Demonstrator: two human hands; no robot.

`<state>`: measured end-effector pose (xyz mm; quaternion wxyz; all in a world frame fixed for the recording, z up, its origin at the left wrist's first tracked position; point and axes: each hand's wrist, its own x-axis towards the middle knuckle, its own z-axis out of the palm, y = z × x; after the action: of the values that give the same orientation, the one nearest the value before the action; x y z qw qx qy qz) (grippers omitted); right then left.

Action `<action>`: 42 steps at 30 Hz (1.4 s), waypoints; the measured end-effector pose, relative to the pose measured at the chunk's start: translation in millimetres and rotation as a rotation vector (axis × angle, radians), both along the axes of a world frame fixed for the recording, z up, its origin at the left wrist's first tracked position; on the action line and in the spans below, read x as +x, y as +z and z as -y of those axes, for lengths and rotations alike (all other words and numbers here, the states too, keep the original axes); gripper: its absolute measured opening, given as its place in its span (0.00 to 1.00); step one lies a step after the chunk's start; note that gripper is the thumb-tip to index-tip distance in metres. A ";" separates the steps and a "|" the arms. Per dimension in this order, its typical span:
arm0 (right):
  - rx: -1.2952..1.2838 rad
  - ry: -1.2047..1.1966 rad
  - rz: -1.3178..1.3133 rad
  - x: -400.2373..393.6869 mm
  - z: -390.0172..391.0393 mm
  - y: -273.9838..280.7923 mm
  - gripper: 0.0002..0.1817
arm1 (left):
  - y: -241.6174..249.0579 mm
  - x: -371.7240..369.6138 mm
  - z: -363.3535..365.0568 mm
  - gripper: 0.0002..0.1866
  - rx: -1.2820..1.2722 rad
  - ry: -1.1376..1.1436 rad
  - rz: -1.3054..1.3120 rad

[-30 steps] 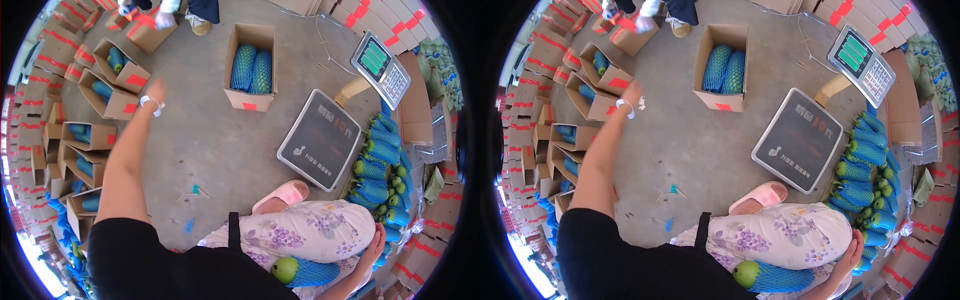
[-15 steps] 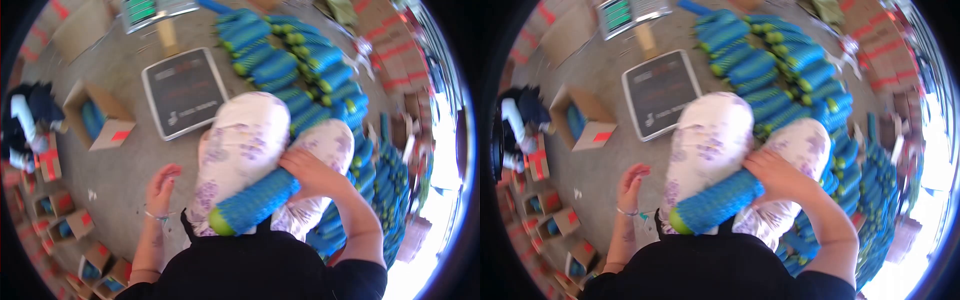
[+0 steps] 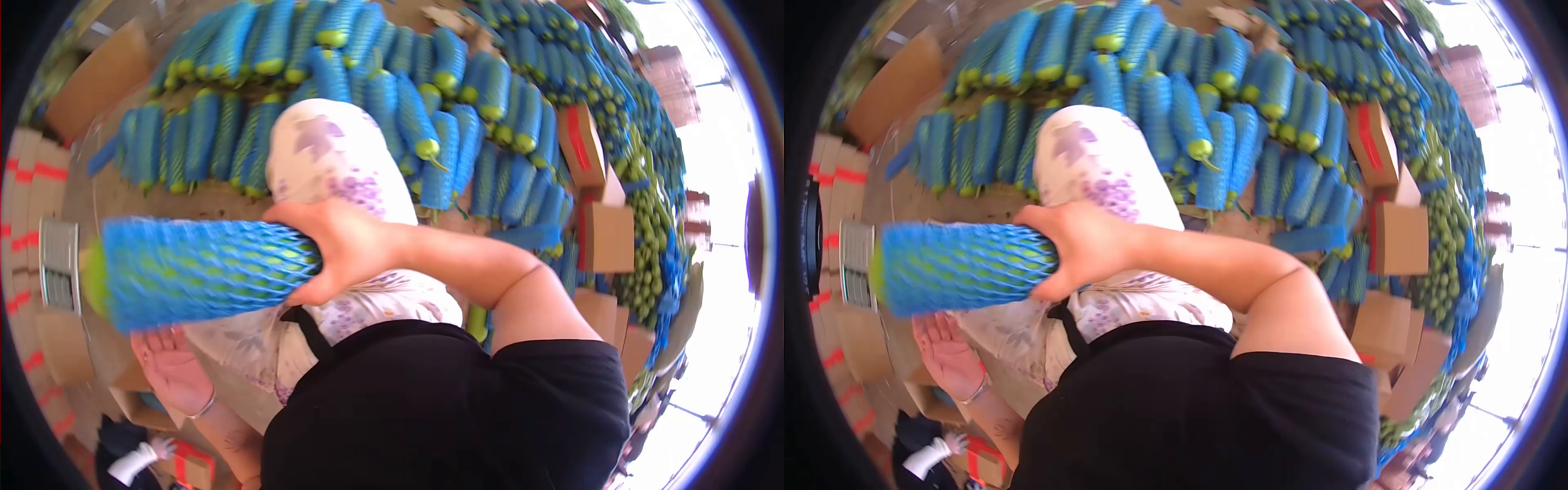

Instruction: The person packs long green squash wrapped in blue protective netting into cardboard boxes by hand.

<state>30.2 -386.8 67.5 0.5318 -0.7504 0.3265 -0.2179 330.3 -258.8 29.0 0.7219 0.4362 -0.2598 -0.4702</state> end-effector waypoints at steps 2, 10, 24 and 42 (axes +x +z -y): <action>0.235 -0.100 0.255 -3.7 -11.0 -7.1 0.39 | 11.2 -41.7 39.1 0.41 -0.056 -0.413 -0.051; 0.246 -0.469 0.114 -54.8 -37.1 10.0 0.45 | 36.1 -189.7 122.2 0.46 -0.028 -0.768 -0.043; -0.087 -1.054 -0.246 -165.3 -67.6 -76.7 0.20 | -3.4 -125.2 183.1 0.51 -0.038 -1.336 -1.090; 0.317 -1.613 -0.517 -212.7 -294.1 -105.0 0.15 | -83.5 -164.5 246.4 0.45 0.165 -1.297 -1.120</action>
<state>-182.5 -92.7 -37.4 0.2222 -0.2322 0.8970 -0.3034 165.7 -505.3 -54.5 0.2985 -0.0433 -0.0283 -0.9530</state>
